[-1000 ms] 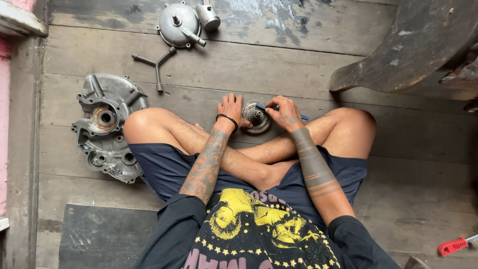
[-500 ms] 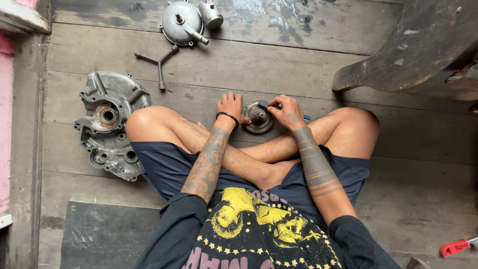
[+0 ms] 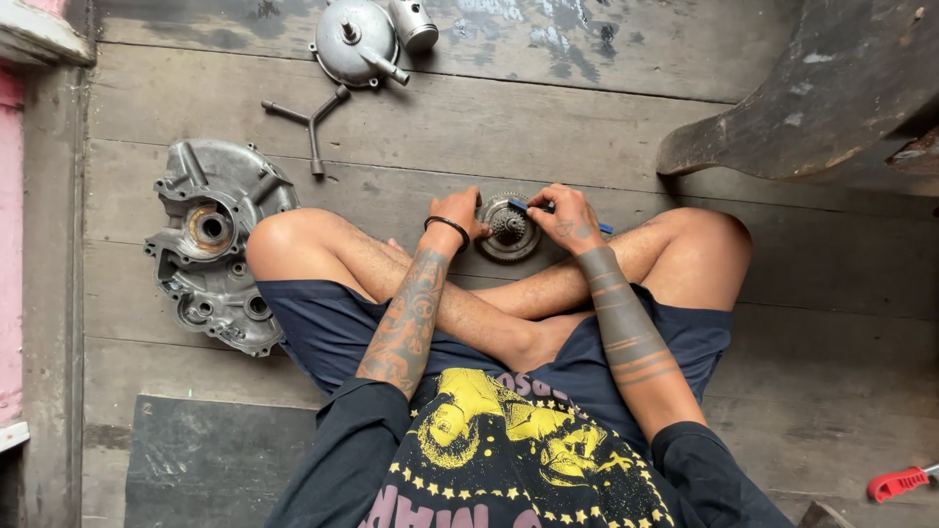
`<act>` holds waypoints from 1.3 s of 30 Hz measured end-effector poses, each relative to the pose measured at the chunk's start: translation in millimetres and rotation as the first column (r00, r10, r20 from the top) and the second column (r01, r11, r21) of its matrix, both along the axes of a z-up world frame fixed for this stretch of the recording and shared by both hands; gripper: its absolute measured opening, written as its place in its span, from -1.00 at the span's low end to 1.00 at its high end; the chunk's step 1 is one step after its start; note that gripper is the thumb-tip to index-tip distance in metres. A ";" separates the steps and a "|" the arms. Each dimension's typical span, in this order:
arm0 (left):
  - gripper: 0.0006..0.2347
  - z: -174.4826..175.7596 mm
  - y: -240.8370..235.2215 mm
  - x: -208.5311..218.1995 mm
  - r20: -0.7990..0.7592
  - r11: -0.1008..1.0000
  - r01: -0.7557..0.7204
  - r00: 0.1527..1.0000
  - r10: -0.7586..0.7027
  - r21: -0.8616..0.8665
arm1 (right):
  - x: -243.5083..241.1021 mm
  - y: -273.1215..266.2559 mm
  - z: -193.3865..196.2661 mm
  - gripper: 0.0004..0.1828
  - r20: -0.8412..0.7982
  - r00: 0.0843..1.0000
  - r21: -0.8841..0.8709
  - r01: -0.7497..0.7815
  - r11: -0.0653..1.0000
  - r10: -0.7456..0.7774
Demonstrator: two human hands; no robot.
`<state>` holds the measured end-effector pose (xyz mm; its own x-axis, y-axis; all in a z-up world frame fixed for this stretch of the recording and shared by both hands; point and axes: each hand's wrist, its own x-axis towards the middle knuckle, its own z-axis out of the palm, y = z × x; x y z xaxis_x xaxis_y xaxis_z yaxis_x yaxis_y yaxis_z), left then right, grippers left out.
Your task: Assembling a gear onto a motorcycle engine shaft, involving the alignment of a small key using a hand tool.
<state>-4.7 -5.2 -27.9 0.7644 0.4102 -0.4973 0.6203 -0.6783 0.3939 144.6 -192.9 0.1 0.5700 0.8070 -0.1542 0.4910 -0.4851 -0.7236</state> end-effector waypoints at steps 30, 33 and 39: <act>-0.62 -36.2 6.7 8.1 0.164 0.984 0.142 0.974 -0.158 0.105 | 1.0 -1.9 -4.6 -0.83 -0.141 0.990 0.127 0.011 0.992 0.007; -0.64 -28.2 4.7 6.9 0.198 0.989 0.125 0.971 -0.138 0.077 | -1.8 -0.1 1.2 -0.84 -0.010 0.999 0.079 -0.047 0.996 0.048; -0.68 -18.3 1.3 5.3 0.234 0.995 0.097 0.968 -0.096 0.007 | 4.5 -5.0 10.5 -0.84 -0.065 0.997 0.080 -0.039 0.996 0.044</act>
<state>0.6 -3.8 -46.2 0.8955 0.3267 -0.3021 0.4423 -0.7283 0.5234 149.1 -197.8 10.6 0.5264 0.8408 -0.1263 0.4587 -0.4060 -0.7904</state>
